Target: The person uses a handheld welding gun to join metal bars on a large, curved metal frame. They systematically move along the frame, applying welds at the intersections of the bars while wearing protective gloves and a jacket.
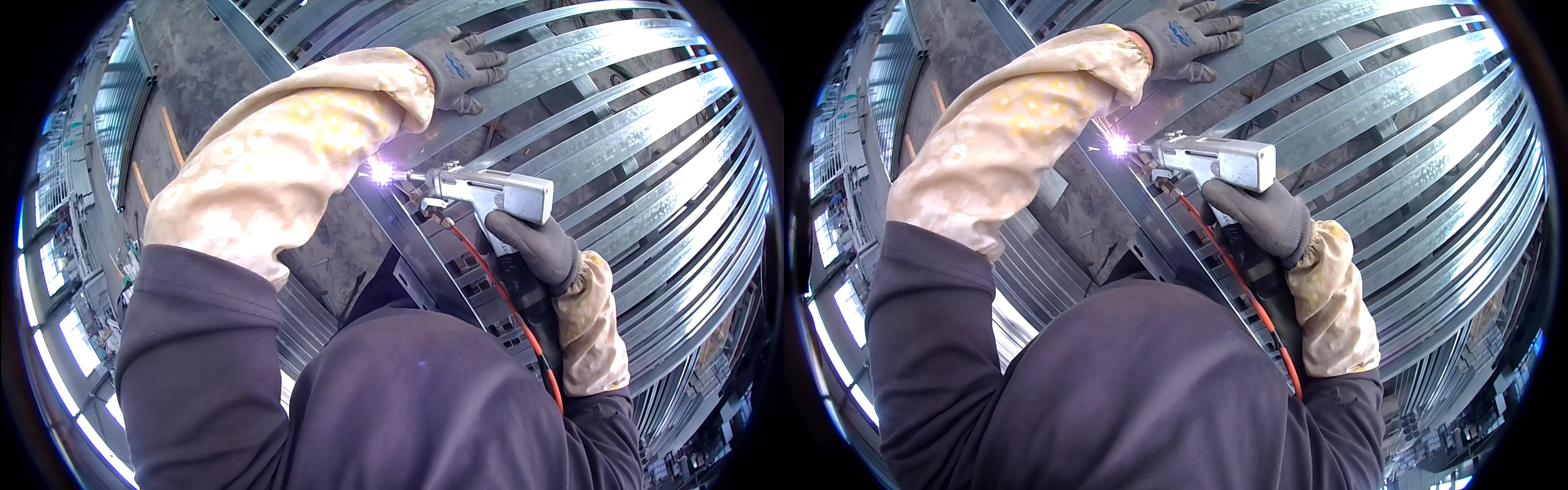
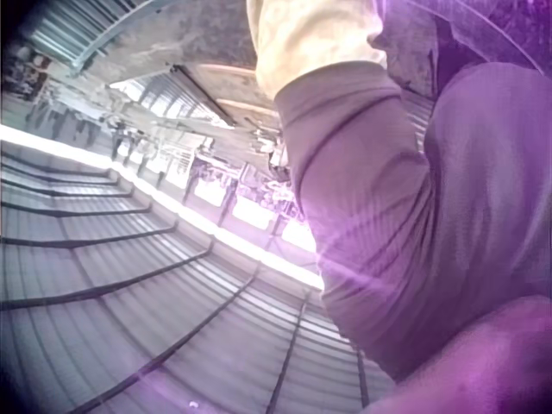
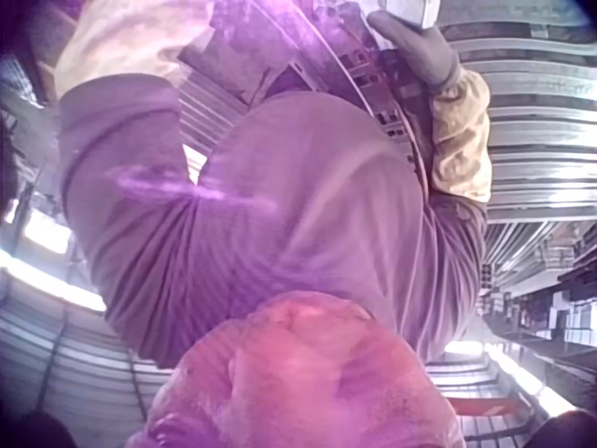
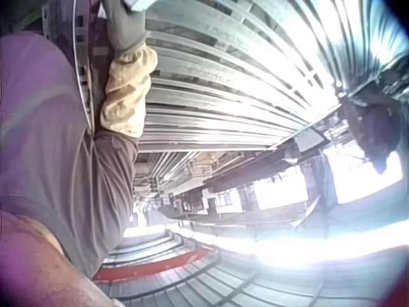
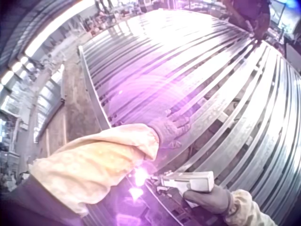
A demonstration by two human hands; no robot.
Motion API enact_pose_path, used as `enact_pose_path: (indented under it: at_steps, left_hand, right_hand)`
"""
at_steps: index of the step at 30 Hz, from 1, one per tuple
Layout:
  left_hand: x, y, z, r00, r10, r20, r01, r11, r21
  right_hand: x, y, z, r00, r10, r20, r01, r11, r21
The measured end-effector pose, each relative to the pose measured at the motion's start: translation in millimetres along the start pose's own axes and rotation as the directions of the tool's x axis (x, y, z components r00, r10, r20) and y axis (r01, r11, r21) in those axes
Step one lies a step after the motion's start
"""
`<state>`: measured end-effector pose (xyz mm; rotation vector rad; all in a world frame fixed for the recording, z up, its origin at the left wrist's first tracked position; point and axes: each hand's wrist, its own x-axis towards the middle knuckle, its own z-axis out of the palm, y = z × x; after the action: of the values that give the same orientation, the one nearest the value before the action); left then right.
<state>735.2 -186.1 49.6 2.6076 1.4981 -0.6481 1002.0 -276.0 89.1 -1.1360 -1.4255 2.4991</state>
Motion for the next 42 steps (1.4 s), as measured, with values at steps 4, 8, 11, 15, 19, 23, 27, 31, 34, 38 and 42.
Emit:
enact_pose_path:
  at_steps: [4, 8, 11, 15, 19, 23, 27, 31, 34, 38, 42]
  left_hand:
    - [0.9, 0.2, -1.8, 1.000, 0.009, -0.005, -0.009, 1.000, 0.004]
    - [-1.6, -1.4, -4.9, 1.000, 0.016, 0.005, -0.016, 1.000, -0.011]
    - [-1.3, -2.4, -5.4, 1.000, 0.030, -0.010, -0.030, 1.000, -0.001]
    - [3.4, -0.6, 5.5, 0.999, 0.016, -0.043, -0.015, 1.000, 0.023]
    - [4.8, -0.9, 11.6, 0.995, 0.009, -0.103, -0.009, 1.000, 0.002]
    - [4.4, -1.9, 13.7, 0.994, 0.014, -0.107, -0.015, 1.000, -0.008]
    - [4.2, -1.6, 14.8, 0.995, 0.014, -0.101, -0.015, 1.000, -0.009]
    - [7.8, 0.8, 9.0, 0.997, 0.023, -0.075, -0.023, 1.000, 0.002]
    - [13.3, 1.4, 6.6, 0.998, 0.025, -0.050, -0.024, 1.000, 0.010]
    - [21.3, 3.8, 16.3, 0.998, 0.002, -0.065, 0.000, 0.999, 0.033]
    - [22.2, 7.7, 58.1, 0.984, -0.046, -0.171, 0.044, 0.999, -0.013]
  right_hand:
    - [-4.4, 3.0, 0.5, 1.000, 0.011, -0.027, -0.011, 1.000, 0.003]
    - [-5.7, 2.1, -1.2, 0.999, 0.042, -0.018, -0.042, 0.999, -0.028]
    - [-6.9, 6.1, -4.9, 0.995, 0.097, -0.021, -0.098, 0.995, -0.028]
    - [-8.5, 8.9, -2.4, 0.997, 0.061, -0.046, -0.063, 0.996, -0.062]
    - [-11.2, 3.7, 0.0, 0.998, 0.046, -0.045, -0.048, 0.997, -0.053]
    - [-10.6, 5.8, 0.6, 0.999, 0.033, -0.003, -0.033, 0.999, 0.009]
    - [-14.2, -2.3, 4.0, 0.999, 0.053, 0.003, -0.053, 0.998, -0.014]
    - [-16.7, 10.1, -4.8, 0.997, 0.066, -0.043, -0.066, 0.998, -0.009]
    - [-18.1, 9.6, -8.4, 0.997, 0.065, -0.044, -0.065, 0.998, 0.013]
    - [-20.8, 6.9, -10.1, 0.996, 0.033, -0.086, -0.043, 0.993, -0.113]
    - [-16.8, 28.0, -9.4, 0.997, 0.011, -0.074, -0.020, 0.992, -0.124]
